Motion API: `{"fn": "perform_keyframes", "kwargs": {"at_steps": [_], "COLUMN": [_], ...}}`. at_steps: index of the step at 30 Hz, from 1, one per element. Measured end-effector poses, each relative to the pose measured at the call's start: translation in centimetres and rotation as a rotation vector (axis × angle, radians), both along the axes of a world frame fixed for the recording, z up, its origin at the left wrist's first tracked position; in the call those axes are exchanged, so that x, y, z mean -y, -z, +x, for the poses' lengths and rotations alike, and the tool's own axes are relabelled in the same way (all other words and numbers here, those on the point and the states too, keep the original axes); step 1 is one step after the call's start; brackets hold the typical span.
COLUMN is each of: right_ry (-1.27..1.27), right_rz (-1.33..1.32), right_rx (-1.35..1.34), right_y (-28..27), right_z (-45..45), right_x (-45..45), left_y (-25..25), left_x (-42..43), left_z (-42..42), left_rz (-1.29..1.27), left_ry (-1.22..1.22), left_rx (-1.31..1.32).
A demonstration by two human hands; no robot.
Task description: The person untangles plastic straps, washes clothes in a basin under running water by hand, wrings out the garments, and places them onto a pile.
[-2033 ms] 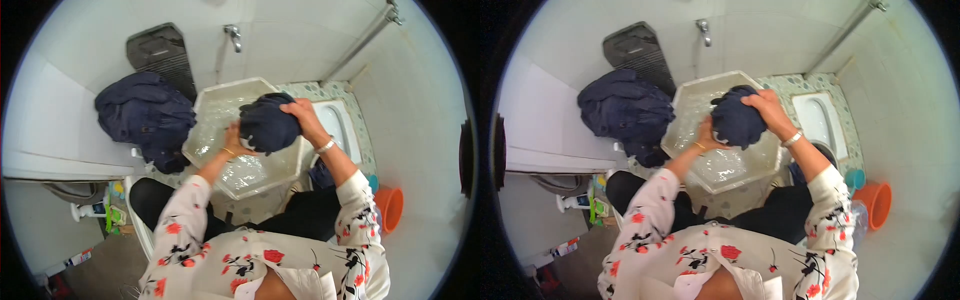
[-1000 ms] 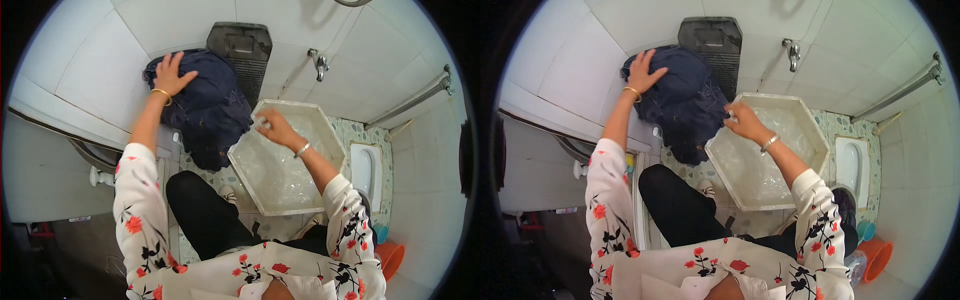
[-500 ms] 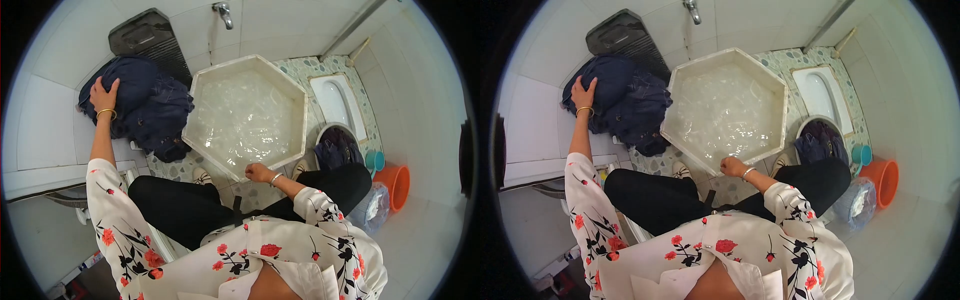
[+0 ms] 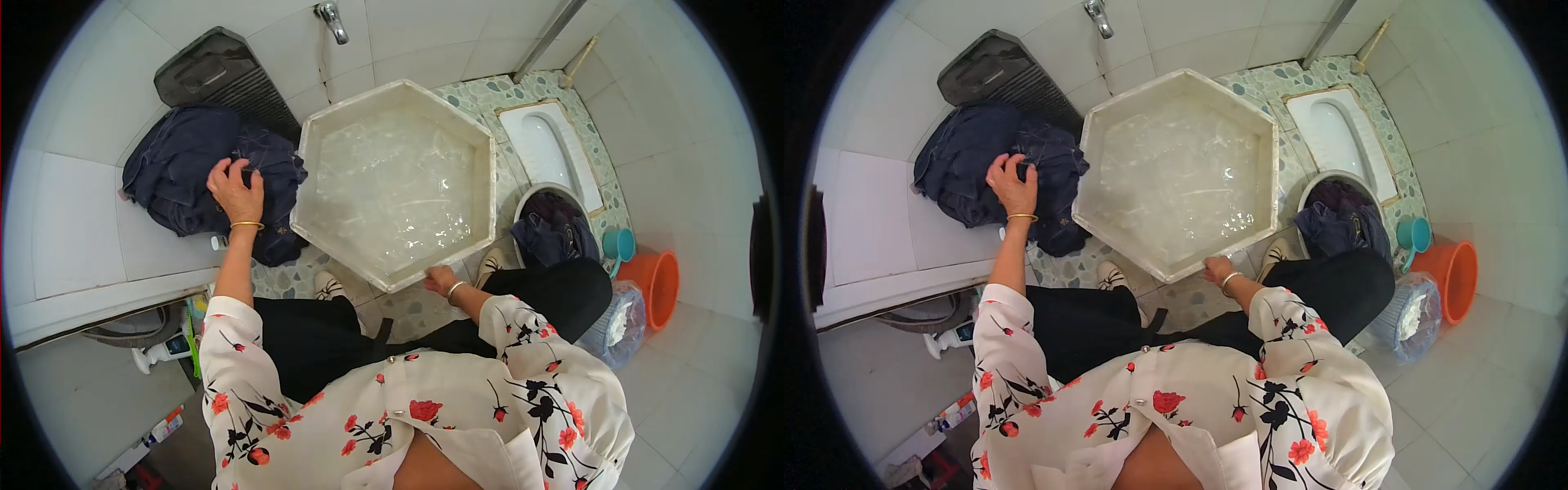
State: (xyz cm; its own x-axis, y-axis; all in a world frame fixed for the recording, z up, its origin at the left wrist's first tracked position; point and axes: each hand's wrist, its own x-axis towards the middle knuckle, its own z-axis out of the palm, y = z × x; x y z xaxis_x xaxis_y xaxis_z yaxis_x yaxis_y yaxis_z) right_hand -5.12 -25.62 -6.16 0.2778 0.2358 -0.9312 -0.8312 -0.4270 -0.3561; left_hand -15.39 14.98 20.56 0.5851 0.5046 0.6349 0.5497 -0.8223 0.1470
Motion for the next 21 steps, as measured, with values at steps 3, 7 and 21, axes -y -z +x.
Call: {"fn": "perform_keyframes", "kwargs": {"at_steps": [3,7,21], "right_ry": [0.316,0.259,0.346], "right_rz": [0.175,0.059,-0.095], "right_rx": [-0.107,-0.012,0.276], "right_y": [-2.0,-5.4,-11.7], "right_z": [0.0,0.2,3.4], "right_x": [-0.5,-1.0,1.4], "left_y": [2.7,1.3,5.0], "left_x": [1.1,-3.1,-4.6], "left_z": [0.2,-1.6,-1.9], "left_rz": [-0.114,-0.291,-0.42], "left_ry": [-0.13,-0.112,-0.091], "left_rx": [0.068,0.15,-0.077]}}
